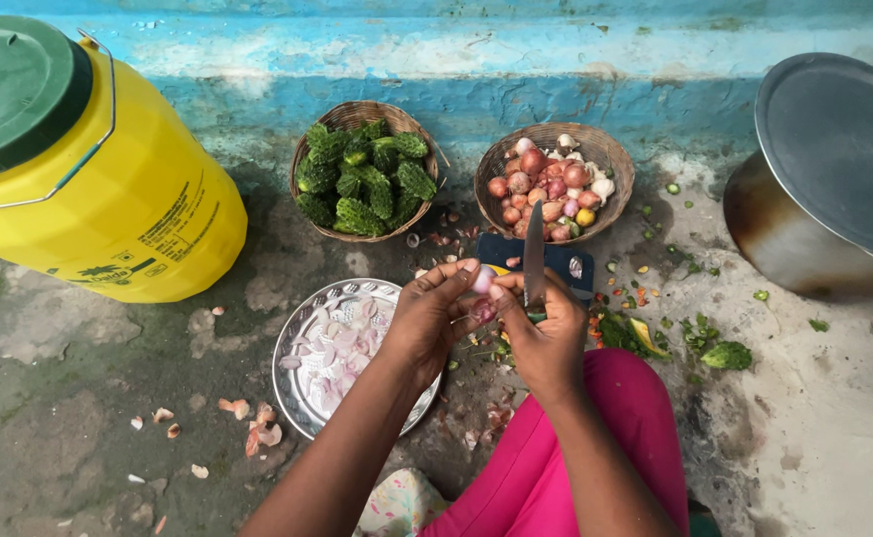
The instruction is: The person peels shallots by hand and slices them onto a metal plate using a knife.
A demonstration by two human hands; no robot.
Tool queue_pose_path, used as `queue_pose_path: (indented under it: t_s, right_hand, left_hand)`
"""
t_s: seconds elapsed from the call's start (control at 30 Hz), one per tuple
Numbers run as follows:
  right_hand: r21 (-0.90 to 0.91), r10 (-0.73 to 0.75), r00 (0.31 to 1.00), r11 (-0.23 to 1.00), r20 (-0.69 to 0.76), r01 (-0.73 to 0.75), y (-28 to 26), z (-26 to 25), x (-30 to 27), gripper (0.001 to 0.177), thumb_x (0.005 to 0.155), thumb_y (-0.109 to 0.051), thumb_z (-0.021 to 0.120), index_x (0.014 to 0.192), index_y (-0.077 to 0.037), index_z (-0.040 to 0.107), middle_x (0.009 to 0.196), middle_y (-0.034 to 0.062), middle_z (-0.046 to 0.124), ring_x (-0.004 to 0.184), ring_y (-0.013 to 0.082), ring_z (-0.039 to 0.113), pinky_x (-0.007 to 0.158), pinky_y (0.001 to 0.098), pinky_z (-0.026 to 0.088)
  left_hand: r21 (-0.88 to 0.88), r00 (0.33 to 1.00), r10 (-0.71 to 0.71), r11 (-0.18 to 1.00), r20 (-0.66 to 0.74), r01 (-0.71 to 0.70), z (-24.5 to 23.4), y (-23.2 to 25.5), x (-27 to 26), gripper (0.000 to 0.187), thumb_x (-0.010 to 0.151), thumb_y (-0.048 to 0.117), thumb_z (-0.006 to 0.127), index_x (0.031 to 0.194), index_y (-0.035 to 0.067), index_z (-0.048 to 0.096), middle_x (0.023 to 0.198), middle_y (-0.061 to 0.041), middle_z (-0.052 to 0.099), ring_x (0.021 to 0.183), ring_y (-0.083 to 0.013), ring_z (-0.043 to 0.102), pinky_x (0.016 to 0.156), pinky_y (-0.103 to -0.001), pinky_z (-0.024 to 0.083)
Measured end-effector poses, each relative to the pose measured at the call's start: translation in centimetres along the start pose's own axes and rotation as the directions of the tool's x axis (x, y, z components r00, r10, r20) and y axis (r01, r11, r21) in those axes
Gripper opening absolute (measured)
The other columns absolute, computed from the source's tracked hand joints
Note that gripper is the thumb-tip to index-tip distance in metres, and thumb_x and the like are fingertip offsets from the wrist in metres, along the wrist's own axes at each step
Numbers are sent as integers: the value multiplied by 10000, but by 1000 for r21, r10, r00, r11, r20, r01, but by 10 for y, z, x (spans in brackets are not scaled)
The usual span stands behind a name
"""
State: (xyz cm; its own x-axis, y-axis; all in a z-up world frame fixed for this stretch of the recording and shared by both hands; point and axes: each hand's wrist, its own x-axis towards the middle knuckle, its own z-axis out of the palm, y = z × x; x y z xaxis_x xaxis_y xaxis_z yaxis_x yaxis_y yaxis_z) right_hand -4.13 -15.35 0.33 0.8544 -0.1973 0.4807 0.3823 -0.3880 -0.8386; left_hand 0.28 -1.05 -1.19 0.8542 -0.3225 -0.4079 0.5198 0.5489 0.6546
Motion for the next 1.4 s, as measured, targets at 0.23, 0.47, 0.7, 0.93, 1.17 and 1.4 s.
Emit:
queue_pose_path:
  t_s: [0.23,0.47,0.7,0.93,1.17,1.4]
  right_hand:
    - [59,141,989,989,-37,-138,16,0,-2,70,954,-72,747,1002,-28,722,843,-46,699,697,18,524,624,209,440]
    - [95,303,949,951,-84,-295,23,-5,5,152,908,-106,729,1048,-46,741,835,-68,678,693,2,547,584,192,454]
    - [126,431,902,896,-22,-426,27,-1,3,228,951,-252,754,1016,-33,756,744,-51,623,589,1,466,498,205,333]
    - [97,497,835,843,236,-529,14,-6,10,352,827,-346,804,1007,-63,698,725,-26,651,534,72,480,443,273,338]
    - [-351,141,976,933,164,-75,-10,-6,6,440,859,-513,759,929,-80,732,779,78,751,684,222,737,599,376,534]
    - [-638,153,974,770,166,-12,-7,-8,6,547,880,-636,661,794,-96,677,645,93,678,611,318,686,565,467,501]
  left_hand:
    - [-58,1000,-15,998,24,16,-6,-1,5,217,996,229,639,1140,68,660,1025,-87,754,860,-159,735,745,-290,615]
    - [-92,998,-28,995,63,34,-8,1,4,293,1023,170,525,1253,23,633,1082,-134,760,917,-201,761,784,-304,634]
    - [-38,995,-4,999,101,7,-12,-5,4,286,974,177,638,1232,57,661,997,-82,752,864,-141,729,816,-288,625]
    - [-20,993,48,999,111,-46,-21,-5,3,262,1073,293,653,1127,38,668,941,-56,711,795,-130,679,737,-285,582]
    - [-40,987,13,999,160,-6,-10,-3,-8,247,1025,225,572,1199,69,650,1048,-44,739,923,-131,722,840,-303,603]
    - [-142,978,69,989,197,-41,-9,-9,-3,255,1062,151,540,1261,6,606,1105,-92,727,980,-164,715,907,-325,598]
